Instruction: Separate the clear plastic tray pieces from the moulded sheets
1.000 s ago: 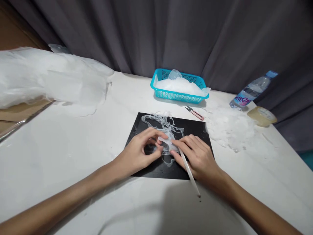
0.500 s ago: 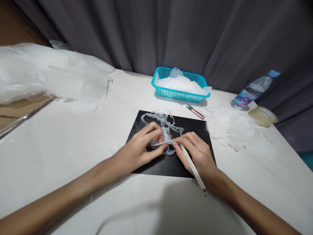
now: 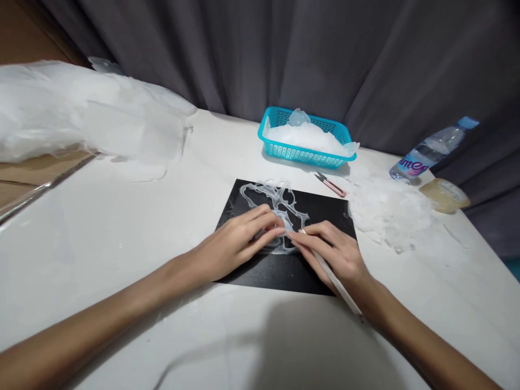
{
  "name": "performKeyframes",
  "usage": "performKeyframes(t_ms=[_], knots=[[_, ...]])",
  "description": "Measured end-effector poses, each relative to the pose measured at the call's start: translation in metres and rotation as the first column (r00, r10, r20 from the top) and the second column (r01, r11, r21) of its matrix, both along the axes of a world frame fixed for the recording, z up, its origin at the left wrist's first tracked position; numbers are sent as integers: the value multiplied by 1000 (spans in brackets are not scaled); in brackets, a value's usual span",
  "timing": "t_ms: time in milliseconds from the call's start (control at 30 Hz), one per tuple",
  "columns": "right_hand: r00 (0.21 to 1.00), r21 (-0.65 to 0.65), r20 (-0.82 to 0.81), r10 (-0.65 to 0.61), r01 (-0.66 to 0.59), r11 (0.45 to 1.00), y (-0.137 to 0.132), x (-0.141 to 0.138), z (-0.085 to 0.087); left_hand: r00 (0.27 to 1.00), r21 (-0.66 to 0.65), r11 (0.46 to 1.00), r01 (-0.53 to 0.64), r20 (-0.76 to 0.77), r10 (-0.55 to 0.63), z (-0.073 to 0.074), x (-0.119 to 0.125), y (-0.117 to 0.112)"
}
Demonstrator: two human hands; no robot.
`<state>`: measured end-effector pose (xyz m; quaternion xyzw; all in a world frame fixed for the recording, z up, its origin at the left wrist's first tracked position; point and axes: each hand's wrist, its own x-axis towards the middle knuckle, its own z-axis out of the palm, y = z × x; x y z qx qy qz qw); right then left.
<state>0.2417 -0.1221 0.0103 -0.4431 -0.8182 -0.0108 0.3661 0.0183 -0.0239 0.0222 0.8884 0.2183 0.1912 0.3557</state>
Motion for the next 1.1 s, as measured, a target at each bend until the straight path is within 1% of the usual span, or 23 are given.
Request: performKeyframes(t_ms=[100, 167, 200, 267, 333, 433, 467, 500, 533, 600, 667, 767, 833, 900, 1000, 1067, 1100], knots=[[989, -35, -147, 9, -14, 999, 0, 0, 2, 1000, -14, 1000, 14, -20, -15, 2, -1, 2], [962, -69, -272, 32, -53, 996, 0, -1, 5, 1000, -70, 997, 23, -14, -24, 2, -1, 4], [944, -93, -328, 28, -62, 994, -1, -1, 8, 1000, -118, 993, 13, -2, -13, 2, 0, 6], [915, -159, -403, -22, -46, 986, -1, 0, 11, 998, -237, 970, -54, 30, 62, 1, 1, 12], [885, -231, -446, -130, 27, 973, 1, 4, 12, 977, -347, 924, -163, 76, 201, -2, 1, 20], [808, -297, -512, -291, 151, 943, 6, 12, 8, 898, -501, 814, -293, 148, 414, -7, -1, 32], [781, -312, -529, -331, 184, 932, 8, 14, 6, 872, -543, 777, -318, 153, 464, -8, -2, 35], [765, -325, -535, -359, 206, 923, 10, 15, 3, 856, -567, 751, -338, 146, 496, -10, -3, 36], [762, -335, -529, -374, 217, 917, 11, 16, 1, 851, -570, 743, -352, 135, 507, -11, -3, 37], [784, -344, -496, -373, 218, 914, 13, 15, -2, 862, -530, 764, -367, 115, 494, -13, -4, 36], [822, -331, -452, -345, 204, 921, 13, 12, -4, 876, -502, 786, -359, 108, 470, -15, -4, 34], [871, -296, -389, -299, 189, 936, 12, 8, -6, 879, -492, 795, -354, 116, 462, -15, -3, 30], [887, -260, -364, -284, 196, 946, 10, 9, -6, 882, -464, 811, -356, 121, 456, -15, -1, 26], [880, -187, -370, -298, 243, 952, 11, 10, -5, 887, -467, 820, -330, 143, 438, -16, 2, 23], [855, -6, -417, -309, 337, 941, 16, 9, 0, 897, -552, 803, -227, 203, 393, -18, 5, 19], [870, 64, -402, -286, 338, 939, 23, 6, 1, 901, -598, 784, -167, 230, 368, -19, 7, 17], [890, 66, -369, -268, 313, 947, 27, 3, 1, 905, -609, 779, -150, 233, 356, -19, 7, 16]])
